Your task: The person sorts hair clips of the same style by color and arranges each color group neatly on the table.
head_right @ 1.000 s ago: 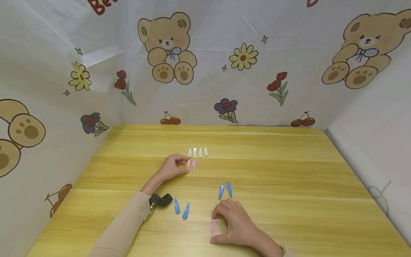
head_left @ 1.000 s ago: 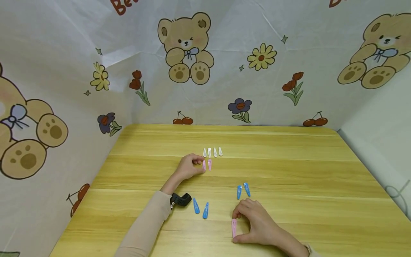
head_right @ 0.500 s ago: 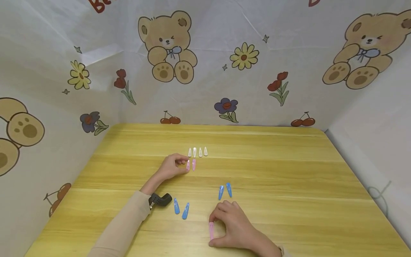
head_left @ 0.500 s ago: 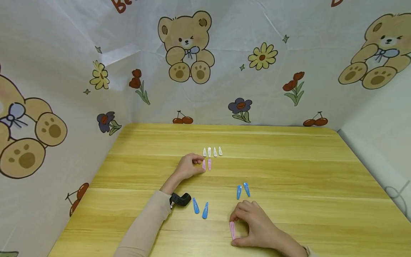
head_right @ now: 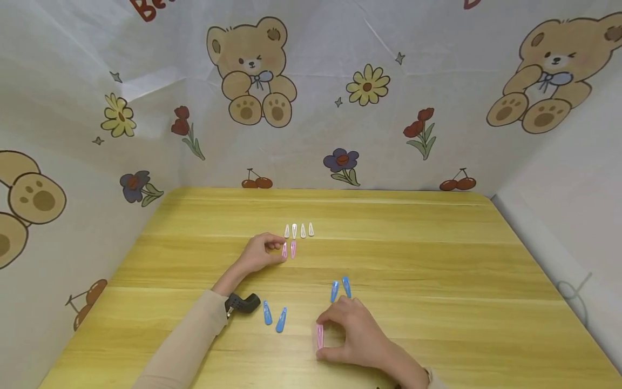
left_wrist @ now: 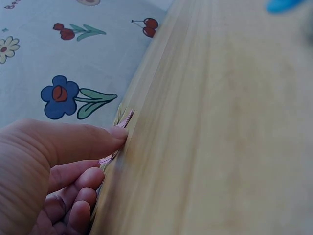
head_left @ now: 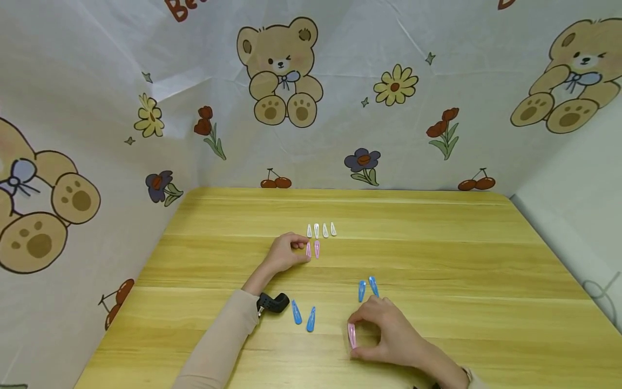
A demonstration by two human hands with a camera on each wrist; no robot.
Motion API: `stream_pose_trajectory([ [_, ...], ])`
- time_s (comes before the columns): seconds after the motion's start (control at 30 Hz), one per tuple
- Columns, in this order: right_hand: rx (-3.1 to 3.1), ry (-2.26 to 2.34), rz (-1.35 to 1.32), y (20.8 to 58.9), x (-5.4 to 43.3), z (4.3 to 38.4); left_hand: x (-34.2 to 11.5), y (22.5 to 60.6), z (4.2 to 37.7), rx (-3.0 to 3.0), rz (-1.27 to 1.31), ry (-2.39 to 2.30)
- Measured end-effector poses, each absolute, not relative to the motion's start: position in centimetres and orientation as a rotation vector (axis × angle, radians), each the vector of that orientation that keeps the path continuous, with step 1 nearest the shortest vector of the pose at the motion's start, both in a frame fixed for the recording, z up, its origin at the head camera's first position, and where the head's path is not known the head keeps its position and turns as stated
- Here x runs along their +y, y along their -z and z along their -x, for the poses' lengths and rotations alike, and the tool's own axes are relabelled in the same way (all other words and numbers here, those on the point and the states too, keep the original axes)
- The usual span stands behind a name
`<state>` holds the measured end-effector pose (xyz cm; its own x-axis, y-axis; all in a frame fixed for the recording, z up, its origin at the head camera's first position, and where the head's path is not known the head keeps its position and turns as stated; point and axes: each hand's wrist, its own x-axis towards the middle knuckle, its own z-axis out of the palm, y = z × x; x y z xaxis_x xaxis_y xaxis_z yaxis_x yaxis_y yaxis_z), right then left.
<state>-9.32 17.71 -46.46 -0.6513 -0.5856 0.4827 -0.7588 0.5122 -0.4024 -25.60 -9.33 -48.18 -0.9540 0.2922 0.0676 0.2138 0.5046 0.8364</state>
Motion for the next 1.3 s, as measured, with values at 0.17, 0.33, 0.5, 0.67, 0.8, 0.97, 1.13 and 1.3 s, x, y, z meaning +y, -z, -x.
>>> stream_pose_trajectory([
  [0.17,-2.503,-0.941,-1.022,44.7,17.5,10.9,-9.4,48.2,25.6,2.657,-0.447,-1.462],
  [0.33,-2.587,-0.944,-0.923,42.9,17.1,12.7,-9.3,48.3,25.6,2.651,-0.449,-1.460],
  [0.5,-2.647,-0.906,-0.856,41.3,16.4,14.8,-9.2,48.4,25.6,2.646,-0.449,-1.465],
  [0.67,-2.670,-0.866,-0.835,39.9,15.5,16.9,-9.3,48.3,25.6,2.647,-0.453,-1.472],
  [0.8,-2.702,-0.876,-0.798,39.3,14.7,18.6,-9.3,48.3,25.7,2.648,-0.457,-1.473],
  [0.97,-2.747,-0.912,-0.761,39.0,13.5,20.7,-9.5,48.2,25.7,2.664,-0.468,-1.447],
  [1.13,-2.780,-0.932,-0.728,39.3,12.5,22.5,-9.5,48.2,25.7,2.671,-0.476,-1.446],
  [1.3,-2.826,-0.965,-0.659,40.4,12.0,24.0,-9.4,48.3,25.6,2.668,-0.484,-1.447],
])
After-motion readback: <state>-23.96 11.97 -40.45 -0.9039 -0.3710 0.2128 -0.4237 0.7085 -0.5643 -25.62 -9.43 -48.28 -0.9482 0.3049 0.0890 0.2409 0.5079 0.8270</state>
